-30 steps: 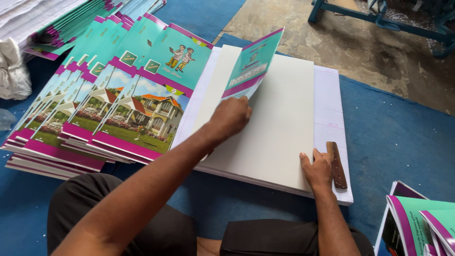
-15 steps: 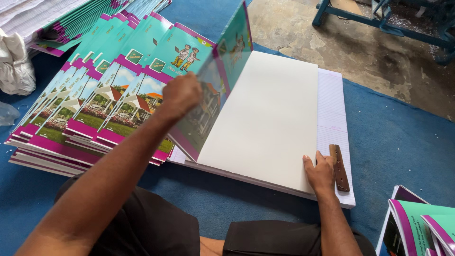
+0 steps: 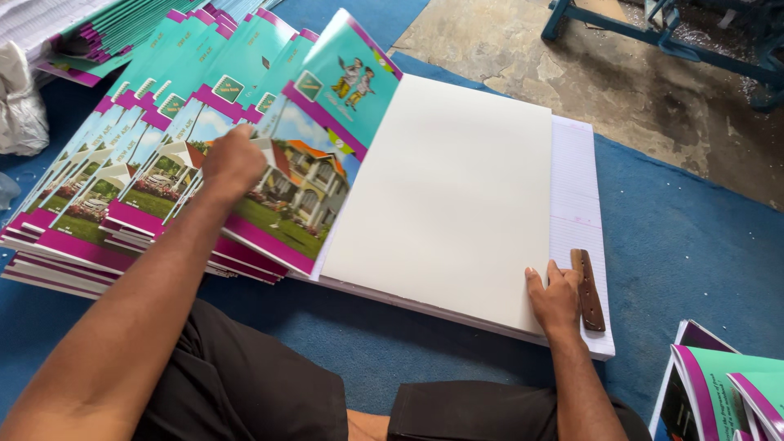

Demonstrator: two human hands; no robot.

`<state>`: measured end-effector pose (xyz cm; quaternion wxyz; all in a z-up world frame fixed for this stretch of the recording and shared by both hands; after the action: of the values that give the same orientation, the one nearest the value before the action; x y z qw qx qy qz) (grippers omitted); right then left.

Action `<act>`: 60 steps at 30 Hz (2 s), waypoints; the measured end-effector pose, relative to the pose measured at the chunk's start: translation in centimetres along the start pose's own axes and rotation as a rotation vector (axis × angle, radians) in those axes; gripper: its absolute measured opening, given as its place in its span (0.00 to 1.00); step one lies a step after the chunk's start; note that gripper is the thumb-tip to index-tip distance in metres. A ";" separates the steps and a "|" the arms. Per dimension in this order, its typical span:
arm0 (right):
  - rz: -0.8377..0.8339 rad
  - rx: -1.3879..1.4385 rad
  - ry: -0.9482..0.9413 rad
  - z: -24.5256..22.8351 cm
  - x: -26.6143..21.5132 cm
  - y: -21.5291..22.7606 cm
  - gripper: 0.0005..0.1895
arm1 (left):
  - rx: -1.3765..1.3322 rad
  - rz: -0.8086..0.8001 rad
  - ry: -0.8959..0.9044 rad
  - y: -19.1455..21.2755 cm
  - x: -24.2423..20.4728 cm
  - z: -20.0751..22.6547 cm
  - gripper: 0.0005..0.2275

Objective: The person sits on the floor and repeatedly folds a printed cover sheet over a stack of white pages, then uses a wooden block to press and smooth the fold. The person repeats this folding and pressing cycle on multiple book units.

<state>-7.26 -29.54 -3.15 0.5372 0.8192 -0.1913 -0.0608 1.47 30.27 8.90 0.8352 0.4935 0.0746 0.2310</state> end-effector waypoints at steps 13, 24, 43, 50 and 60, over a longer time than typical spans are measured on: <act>-0.053 -0.053 -0.033 -0.8 -0.2 0.1 0.50 | -0.003 0.086 -0.049 -2.0 0.6 -7.2 0.22; -0.021 0.051 -0.031 -1.6 -0.6 1.1 0.43 | 0.258 0.023 0.034 -3.0 0.3 -6.4 0.32; -0.065 0.946 -0.342 -3.4 -0.2 4.5 0.23 | -0.336 -0.405 -0.110 -9.7 -5.3 1.8 0.18; -0.113 1.007 -0.457 -2.3 0.0 4.0 0.24 | -0.694 -0.589 0.153 -10.7 -7.7 2.8 0.21; -0.084 0.817 -0.330 -2.9 -0.2 6.4 0.26 | -0.641 -0.479 0.075 -12.8 -8.8 4.0 0.20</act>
<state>-8.14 -29.16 3.80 0.1286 0.9507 -0.2495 -0.1321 -0.85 17.91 -1.01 0.9737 0.1678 0.1422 0.0592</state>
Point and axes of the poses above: each hand's wrist, its own x-axis towards the middle knuckle, its own y-axis out of the back of the hand, z = x × y, the point moved 4 cm from there along x, towards the middle knuckle, and after that the axes turned 7 degrees about z, right-handed, at the moved point
